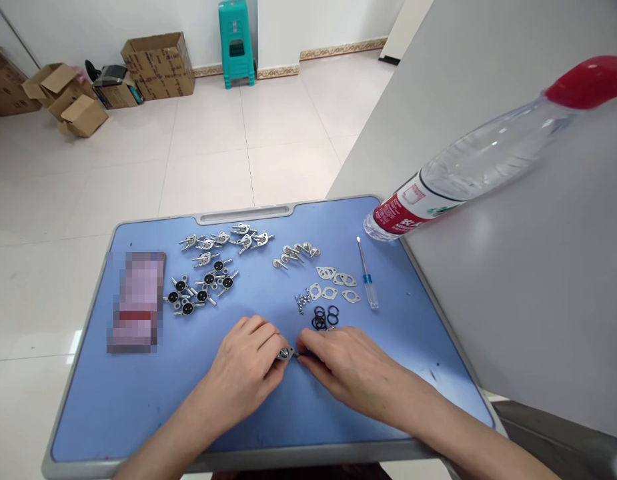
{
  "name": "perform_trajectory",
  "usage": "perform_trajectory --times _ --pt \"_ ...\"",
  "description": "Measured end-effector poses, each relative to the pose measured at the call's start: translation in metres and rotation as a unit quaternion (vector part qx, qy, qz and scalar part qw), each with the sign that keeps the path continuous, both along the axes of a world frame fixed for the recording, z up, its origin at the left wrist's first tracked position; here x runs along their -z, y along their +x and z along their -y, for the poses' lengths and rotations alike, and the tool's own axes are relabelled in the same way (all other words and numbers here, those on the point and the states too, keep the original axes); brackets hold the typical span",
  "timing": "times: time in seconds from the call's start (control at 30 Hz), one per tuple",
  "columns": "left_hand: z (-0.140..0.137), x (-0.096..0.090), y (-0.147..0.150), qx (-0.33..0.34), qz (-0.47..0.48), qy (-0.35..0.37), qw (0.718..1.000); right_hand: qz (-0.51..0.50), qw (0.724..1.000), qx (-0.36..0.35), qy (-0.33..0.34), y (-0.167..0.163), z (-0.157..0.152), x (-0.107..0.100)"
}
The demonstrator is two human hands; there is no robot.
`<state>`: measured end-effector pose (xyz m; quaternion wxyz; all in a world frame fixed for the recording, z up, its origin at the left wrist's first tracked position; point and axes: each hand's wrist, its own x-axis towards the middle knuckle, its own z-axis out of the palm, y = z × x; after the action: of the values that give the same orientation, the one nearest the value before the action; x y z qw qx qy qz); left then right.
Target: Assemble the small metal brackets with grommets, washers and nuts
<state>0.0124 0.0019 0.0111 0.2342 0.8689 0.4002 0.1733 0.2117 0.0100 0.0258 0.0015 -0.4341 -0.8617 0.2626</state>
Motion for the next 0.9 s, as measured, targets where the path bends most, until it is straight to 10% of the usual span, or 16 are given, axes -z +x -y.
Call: perform_trajectory --times 0.3,0.9 --pt "0.000 0.004 0.003 -0.013 0.027 0.026 0.999 -0.083 0.985 0.136 0.067 0.016 -0.020 -0.001" --pt "0.001 0.003 0.003 -0.016 0.015 0.038 0.999 -0.036 0.976 0.122 0.175 0.003 -0.019 0.028"
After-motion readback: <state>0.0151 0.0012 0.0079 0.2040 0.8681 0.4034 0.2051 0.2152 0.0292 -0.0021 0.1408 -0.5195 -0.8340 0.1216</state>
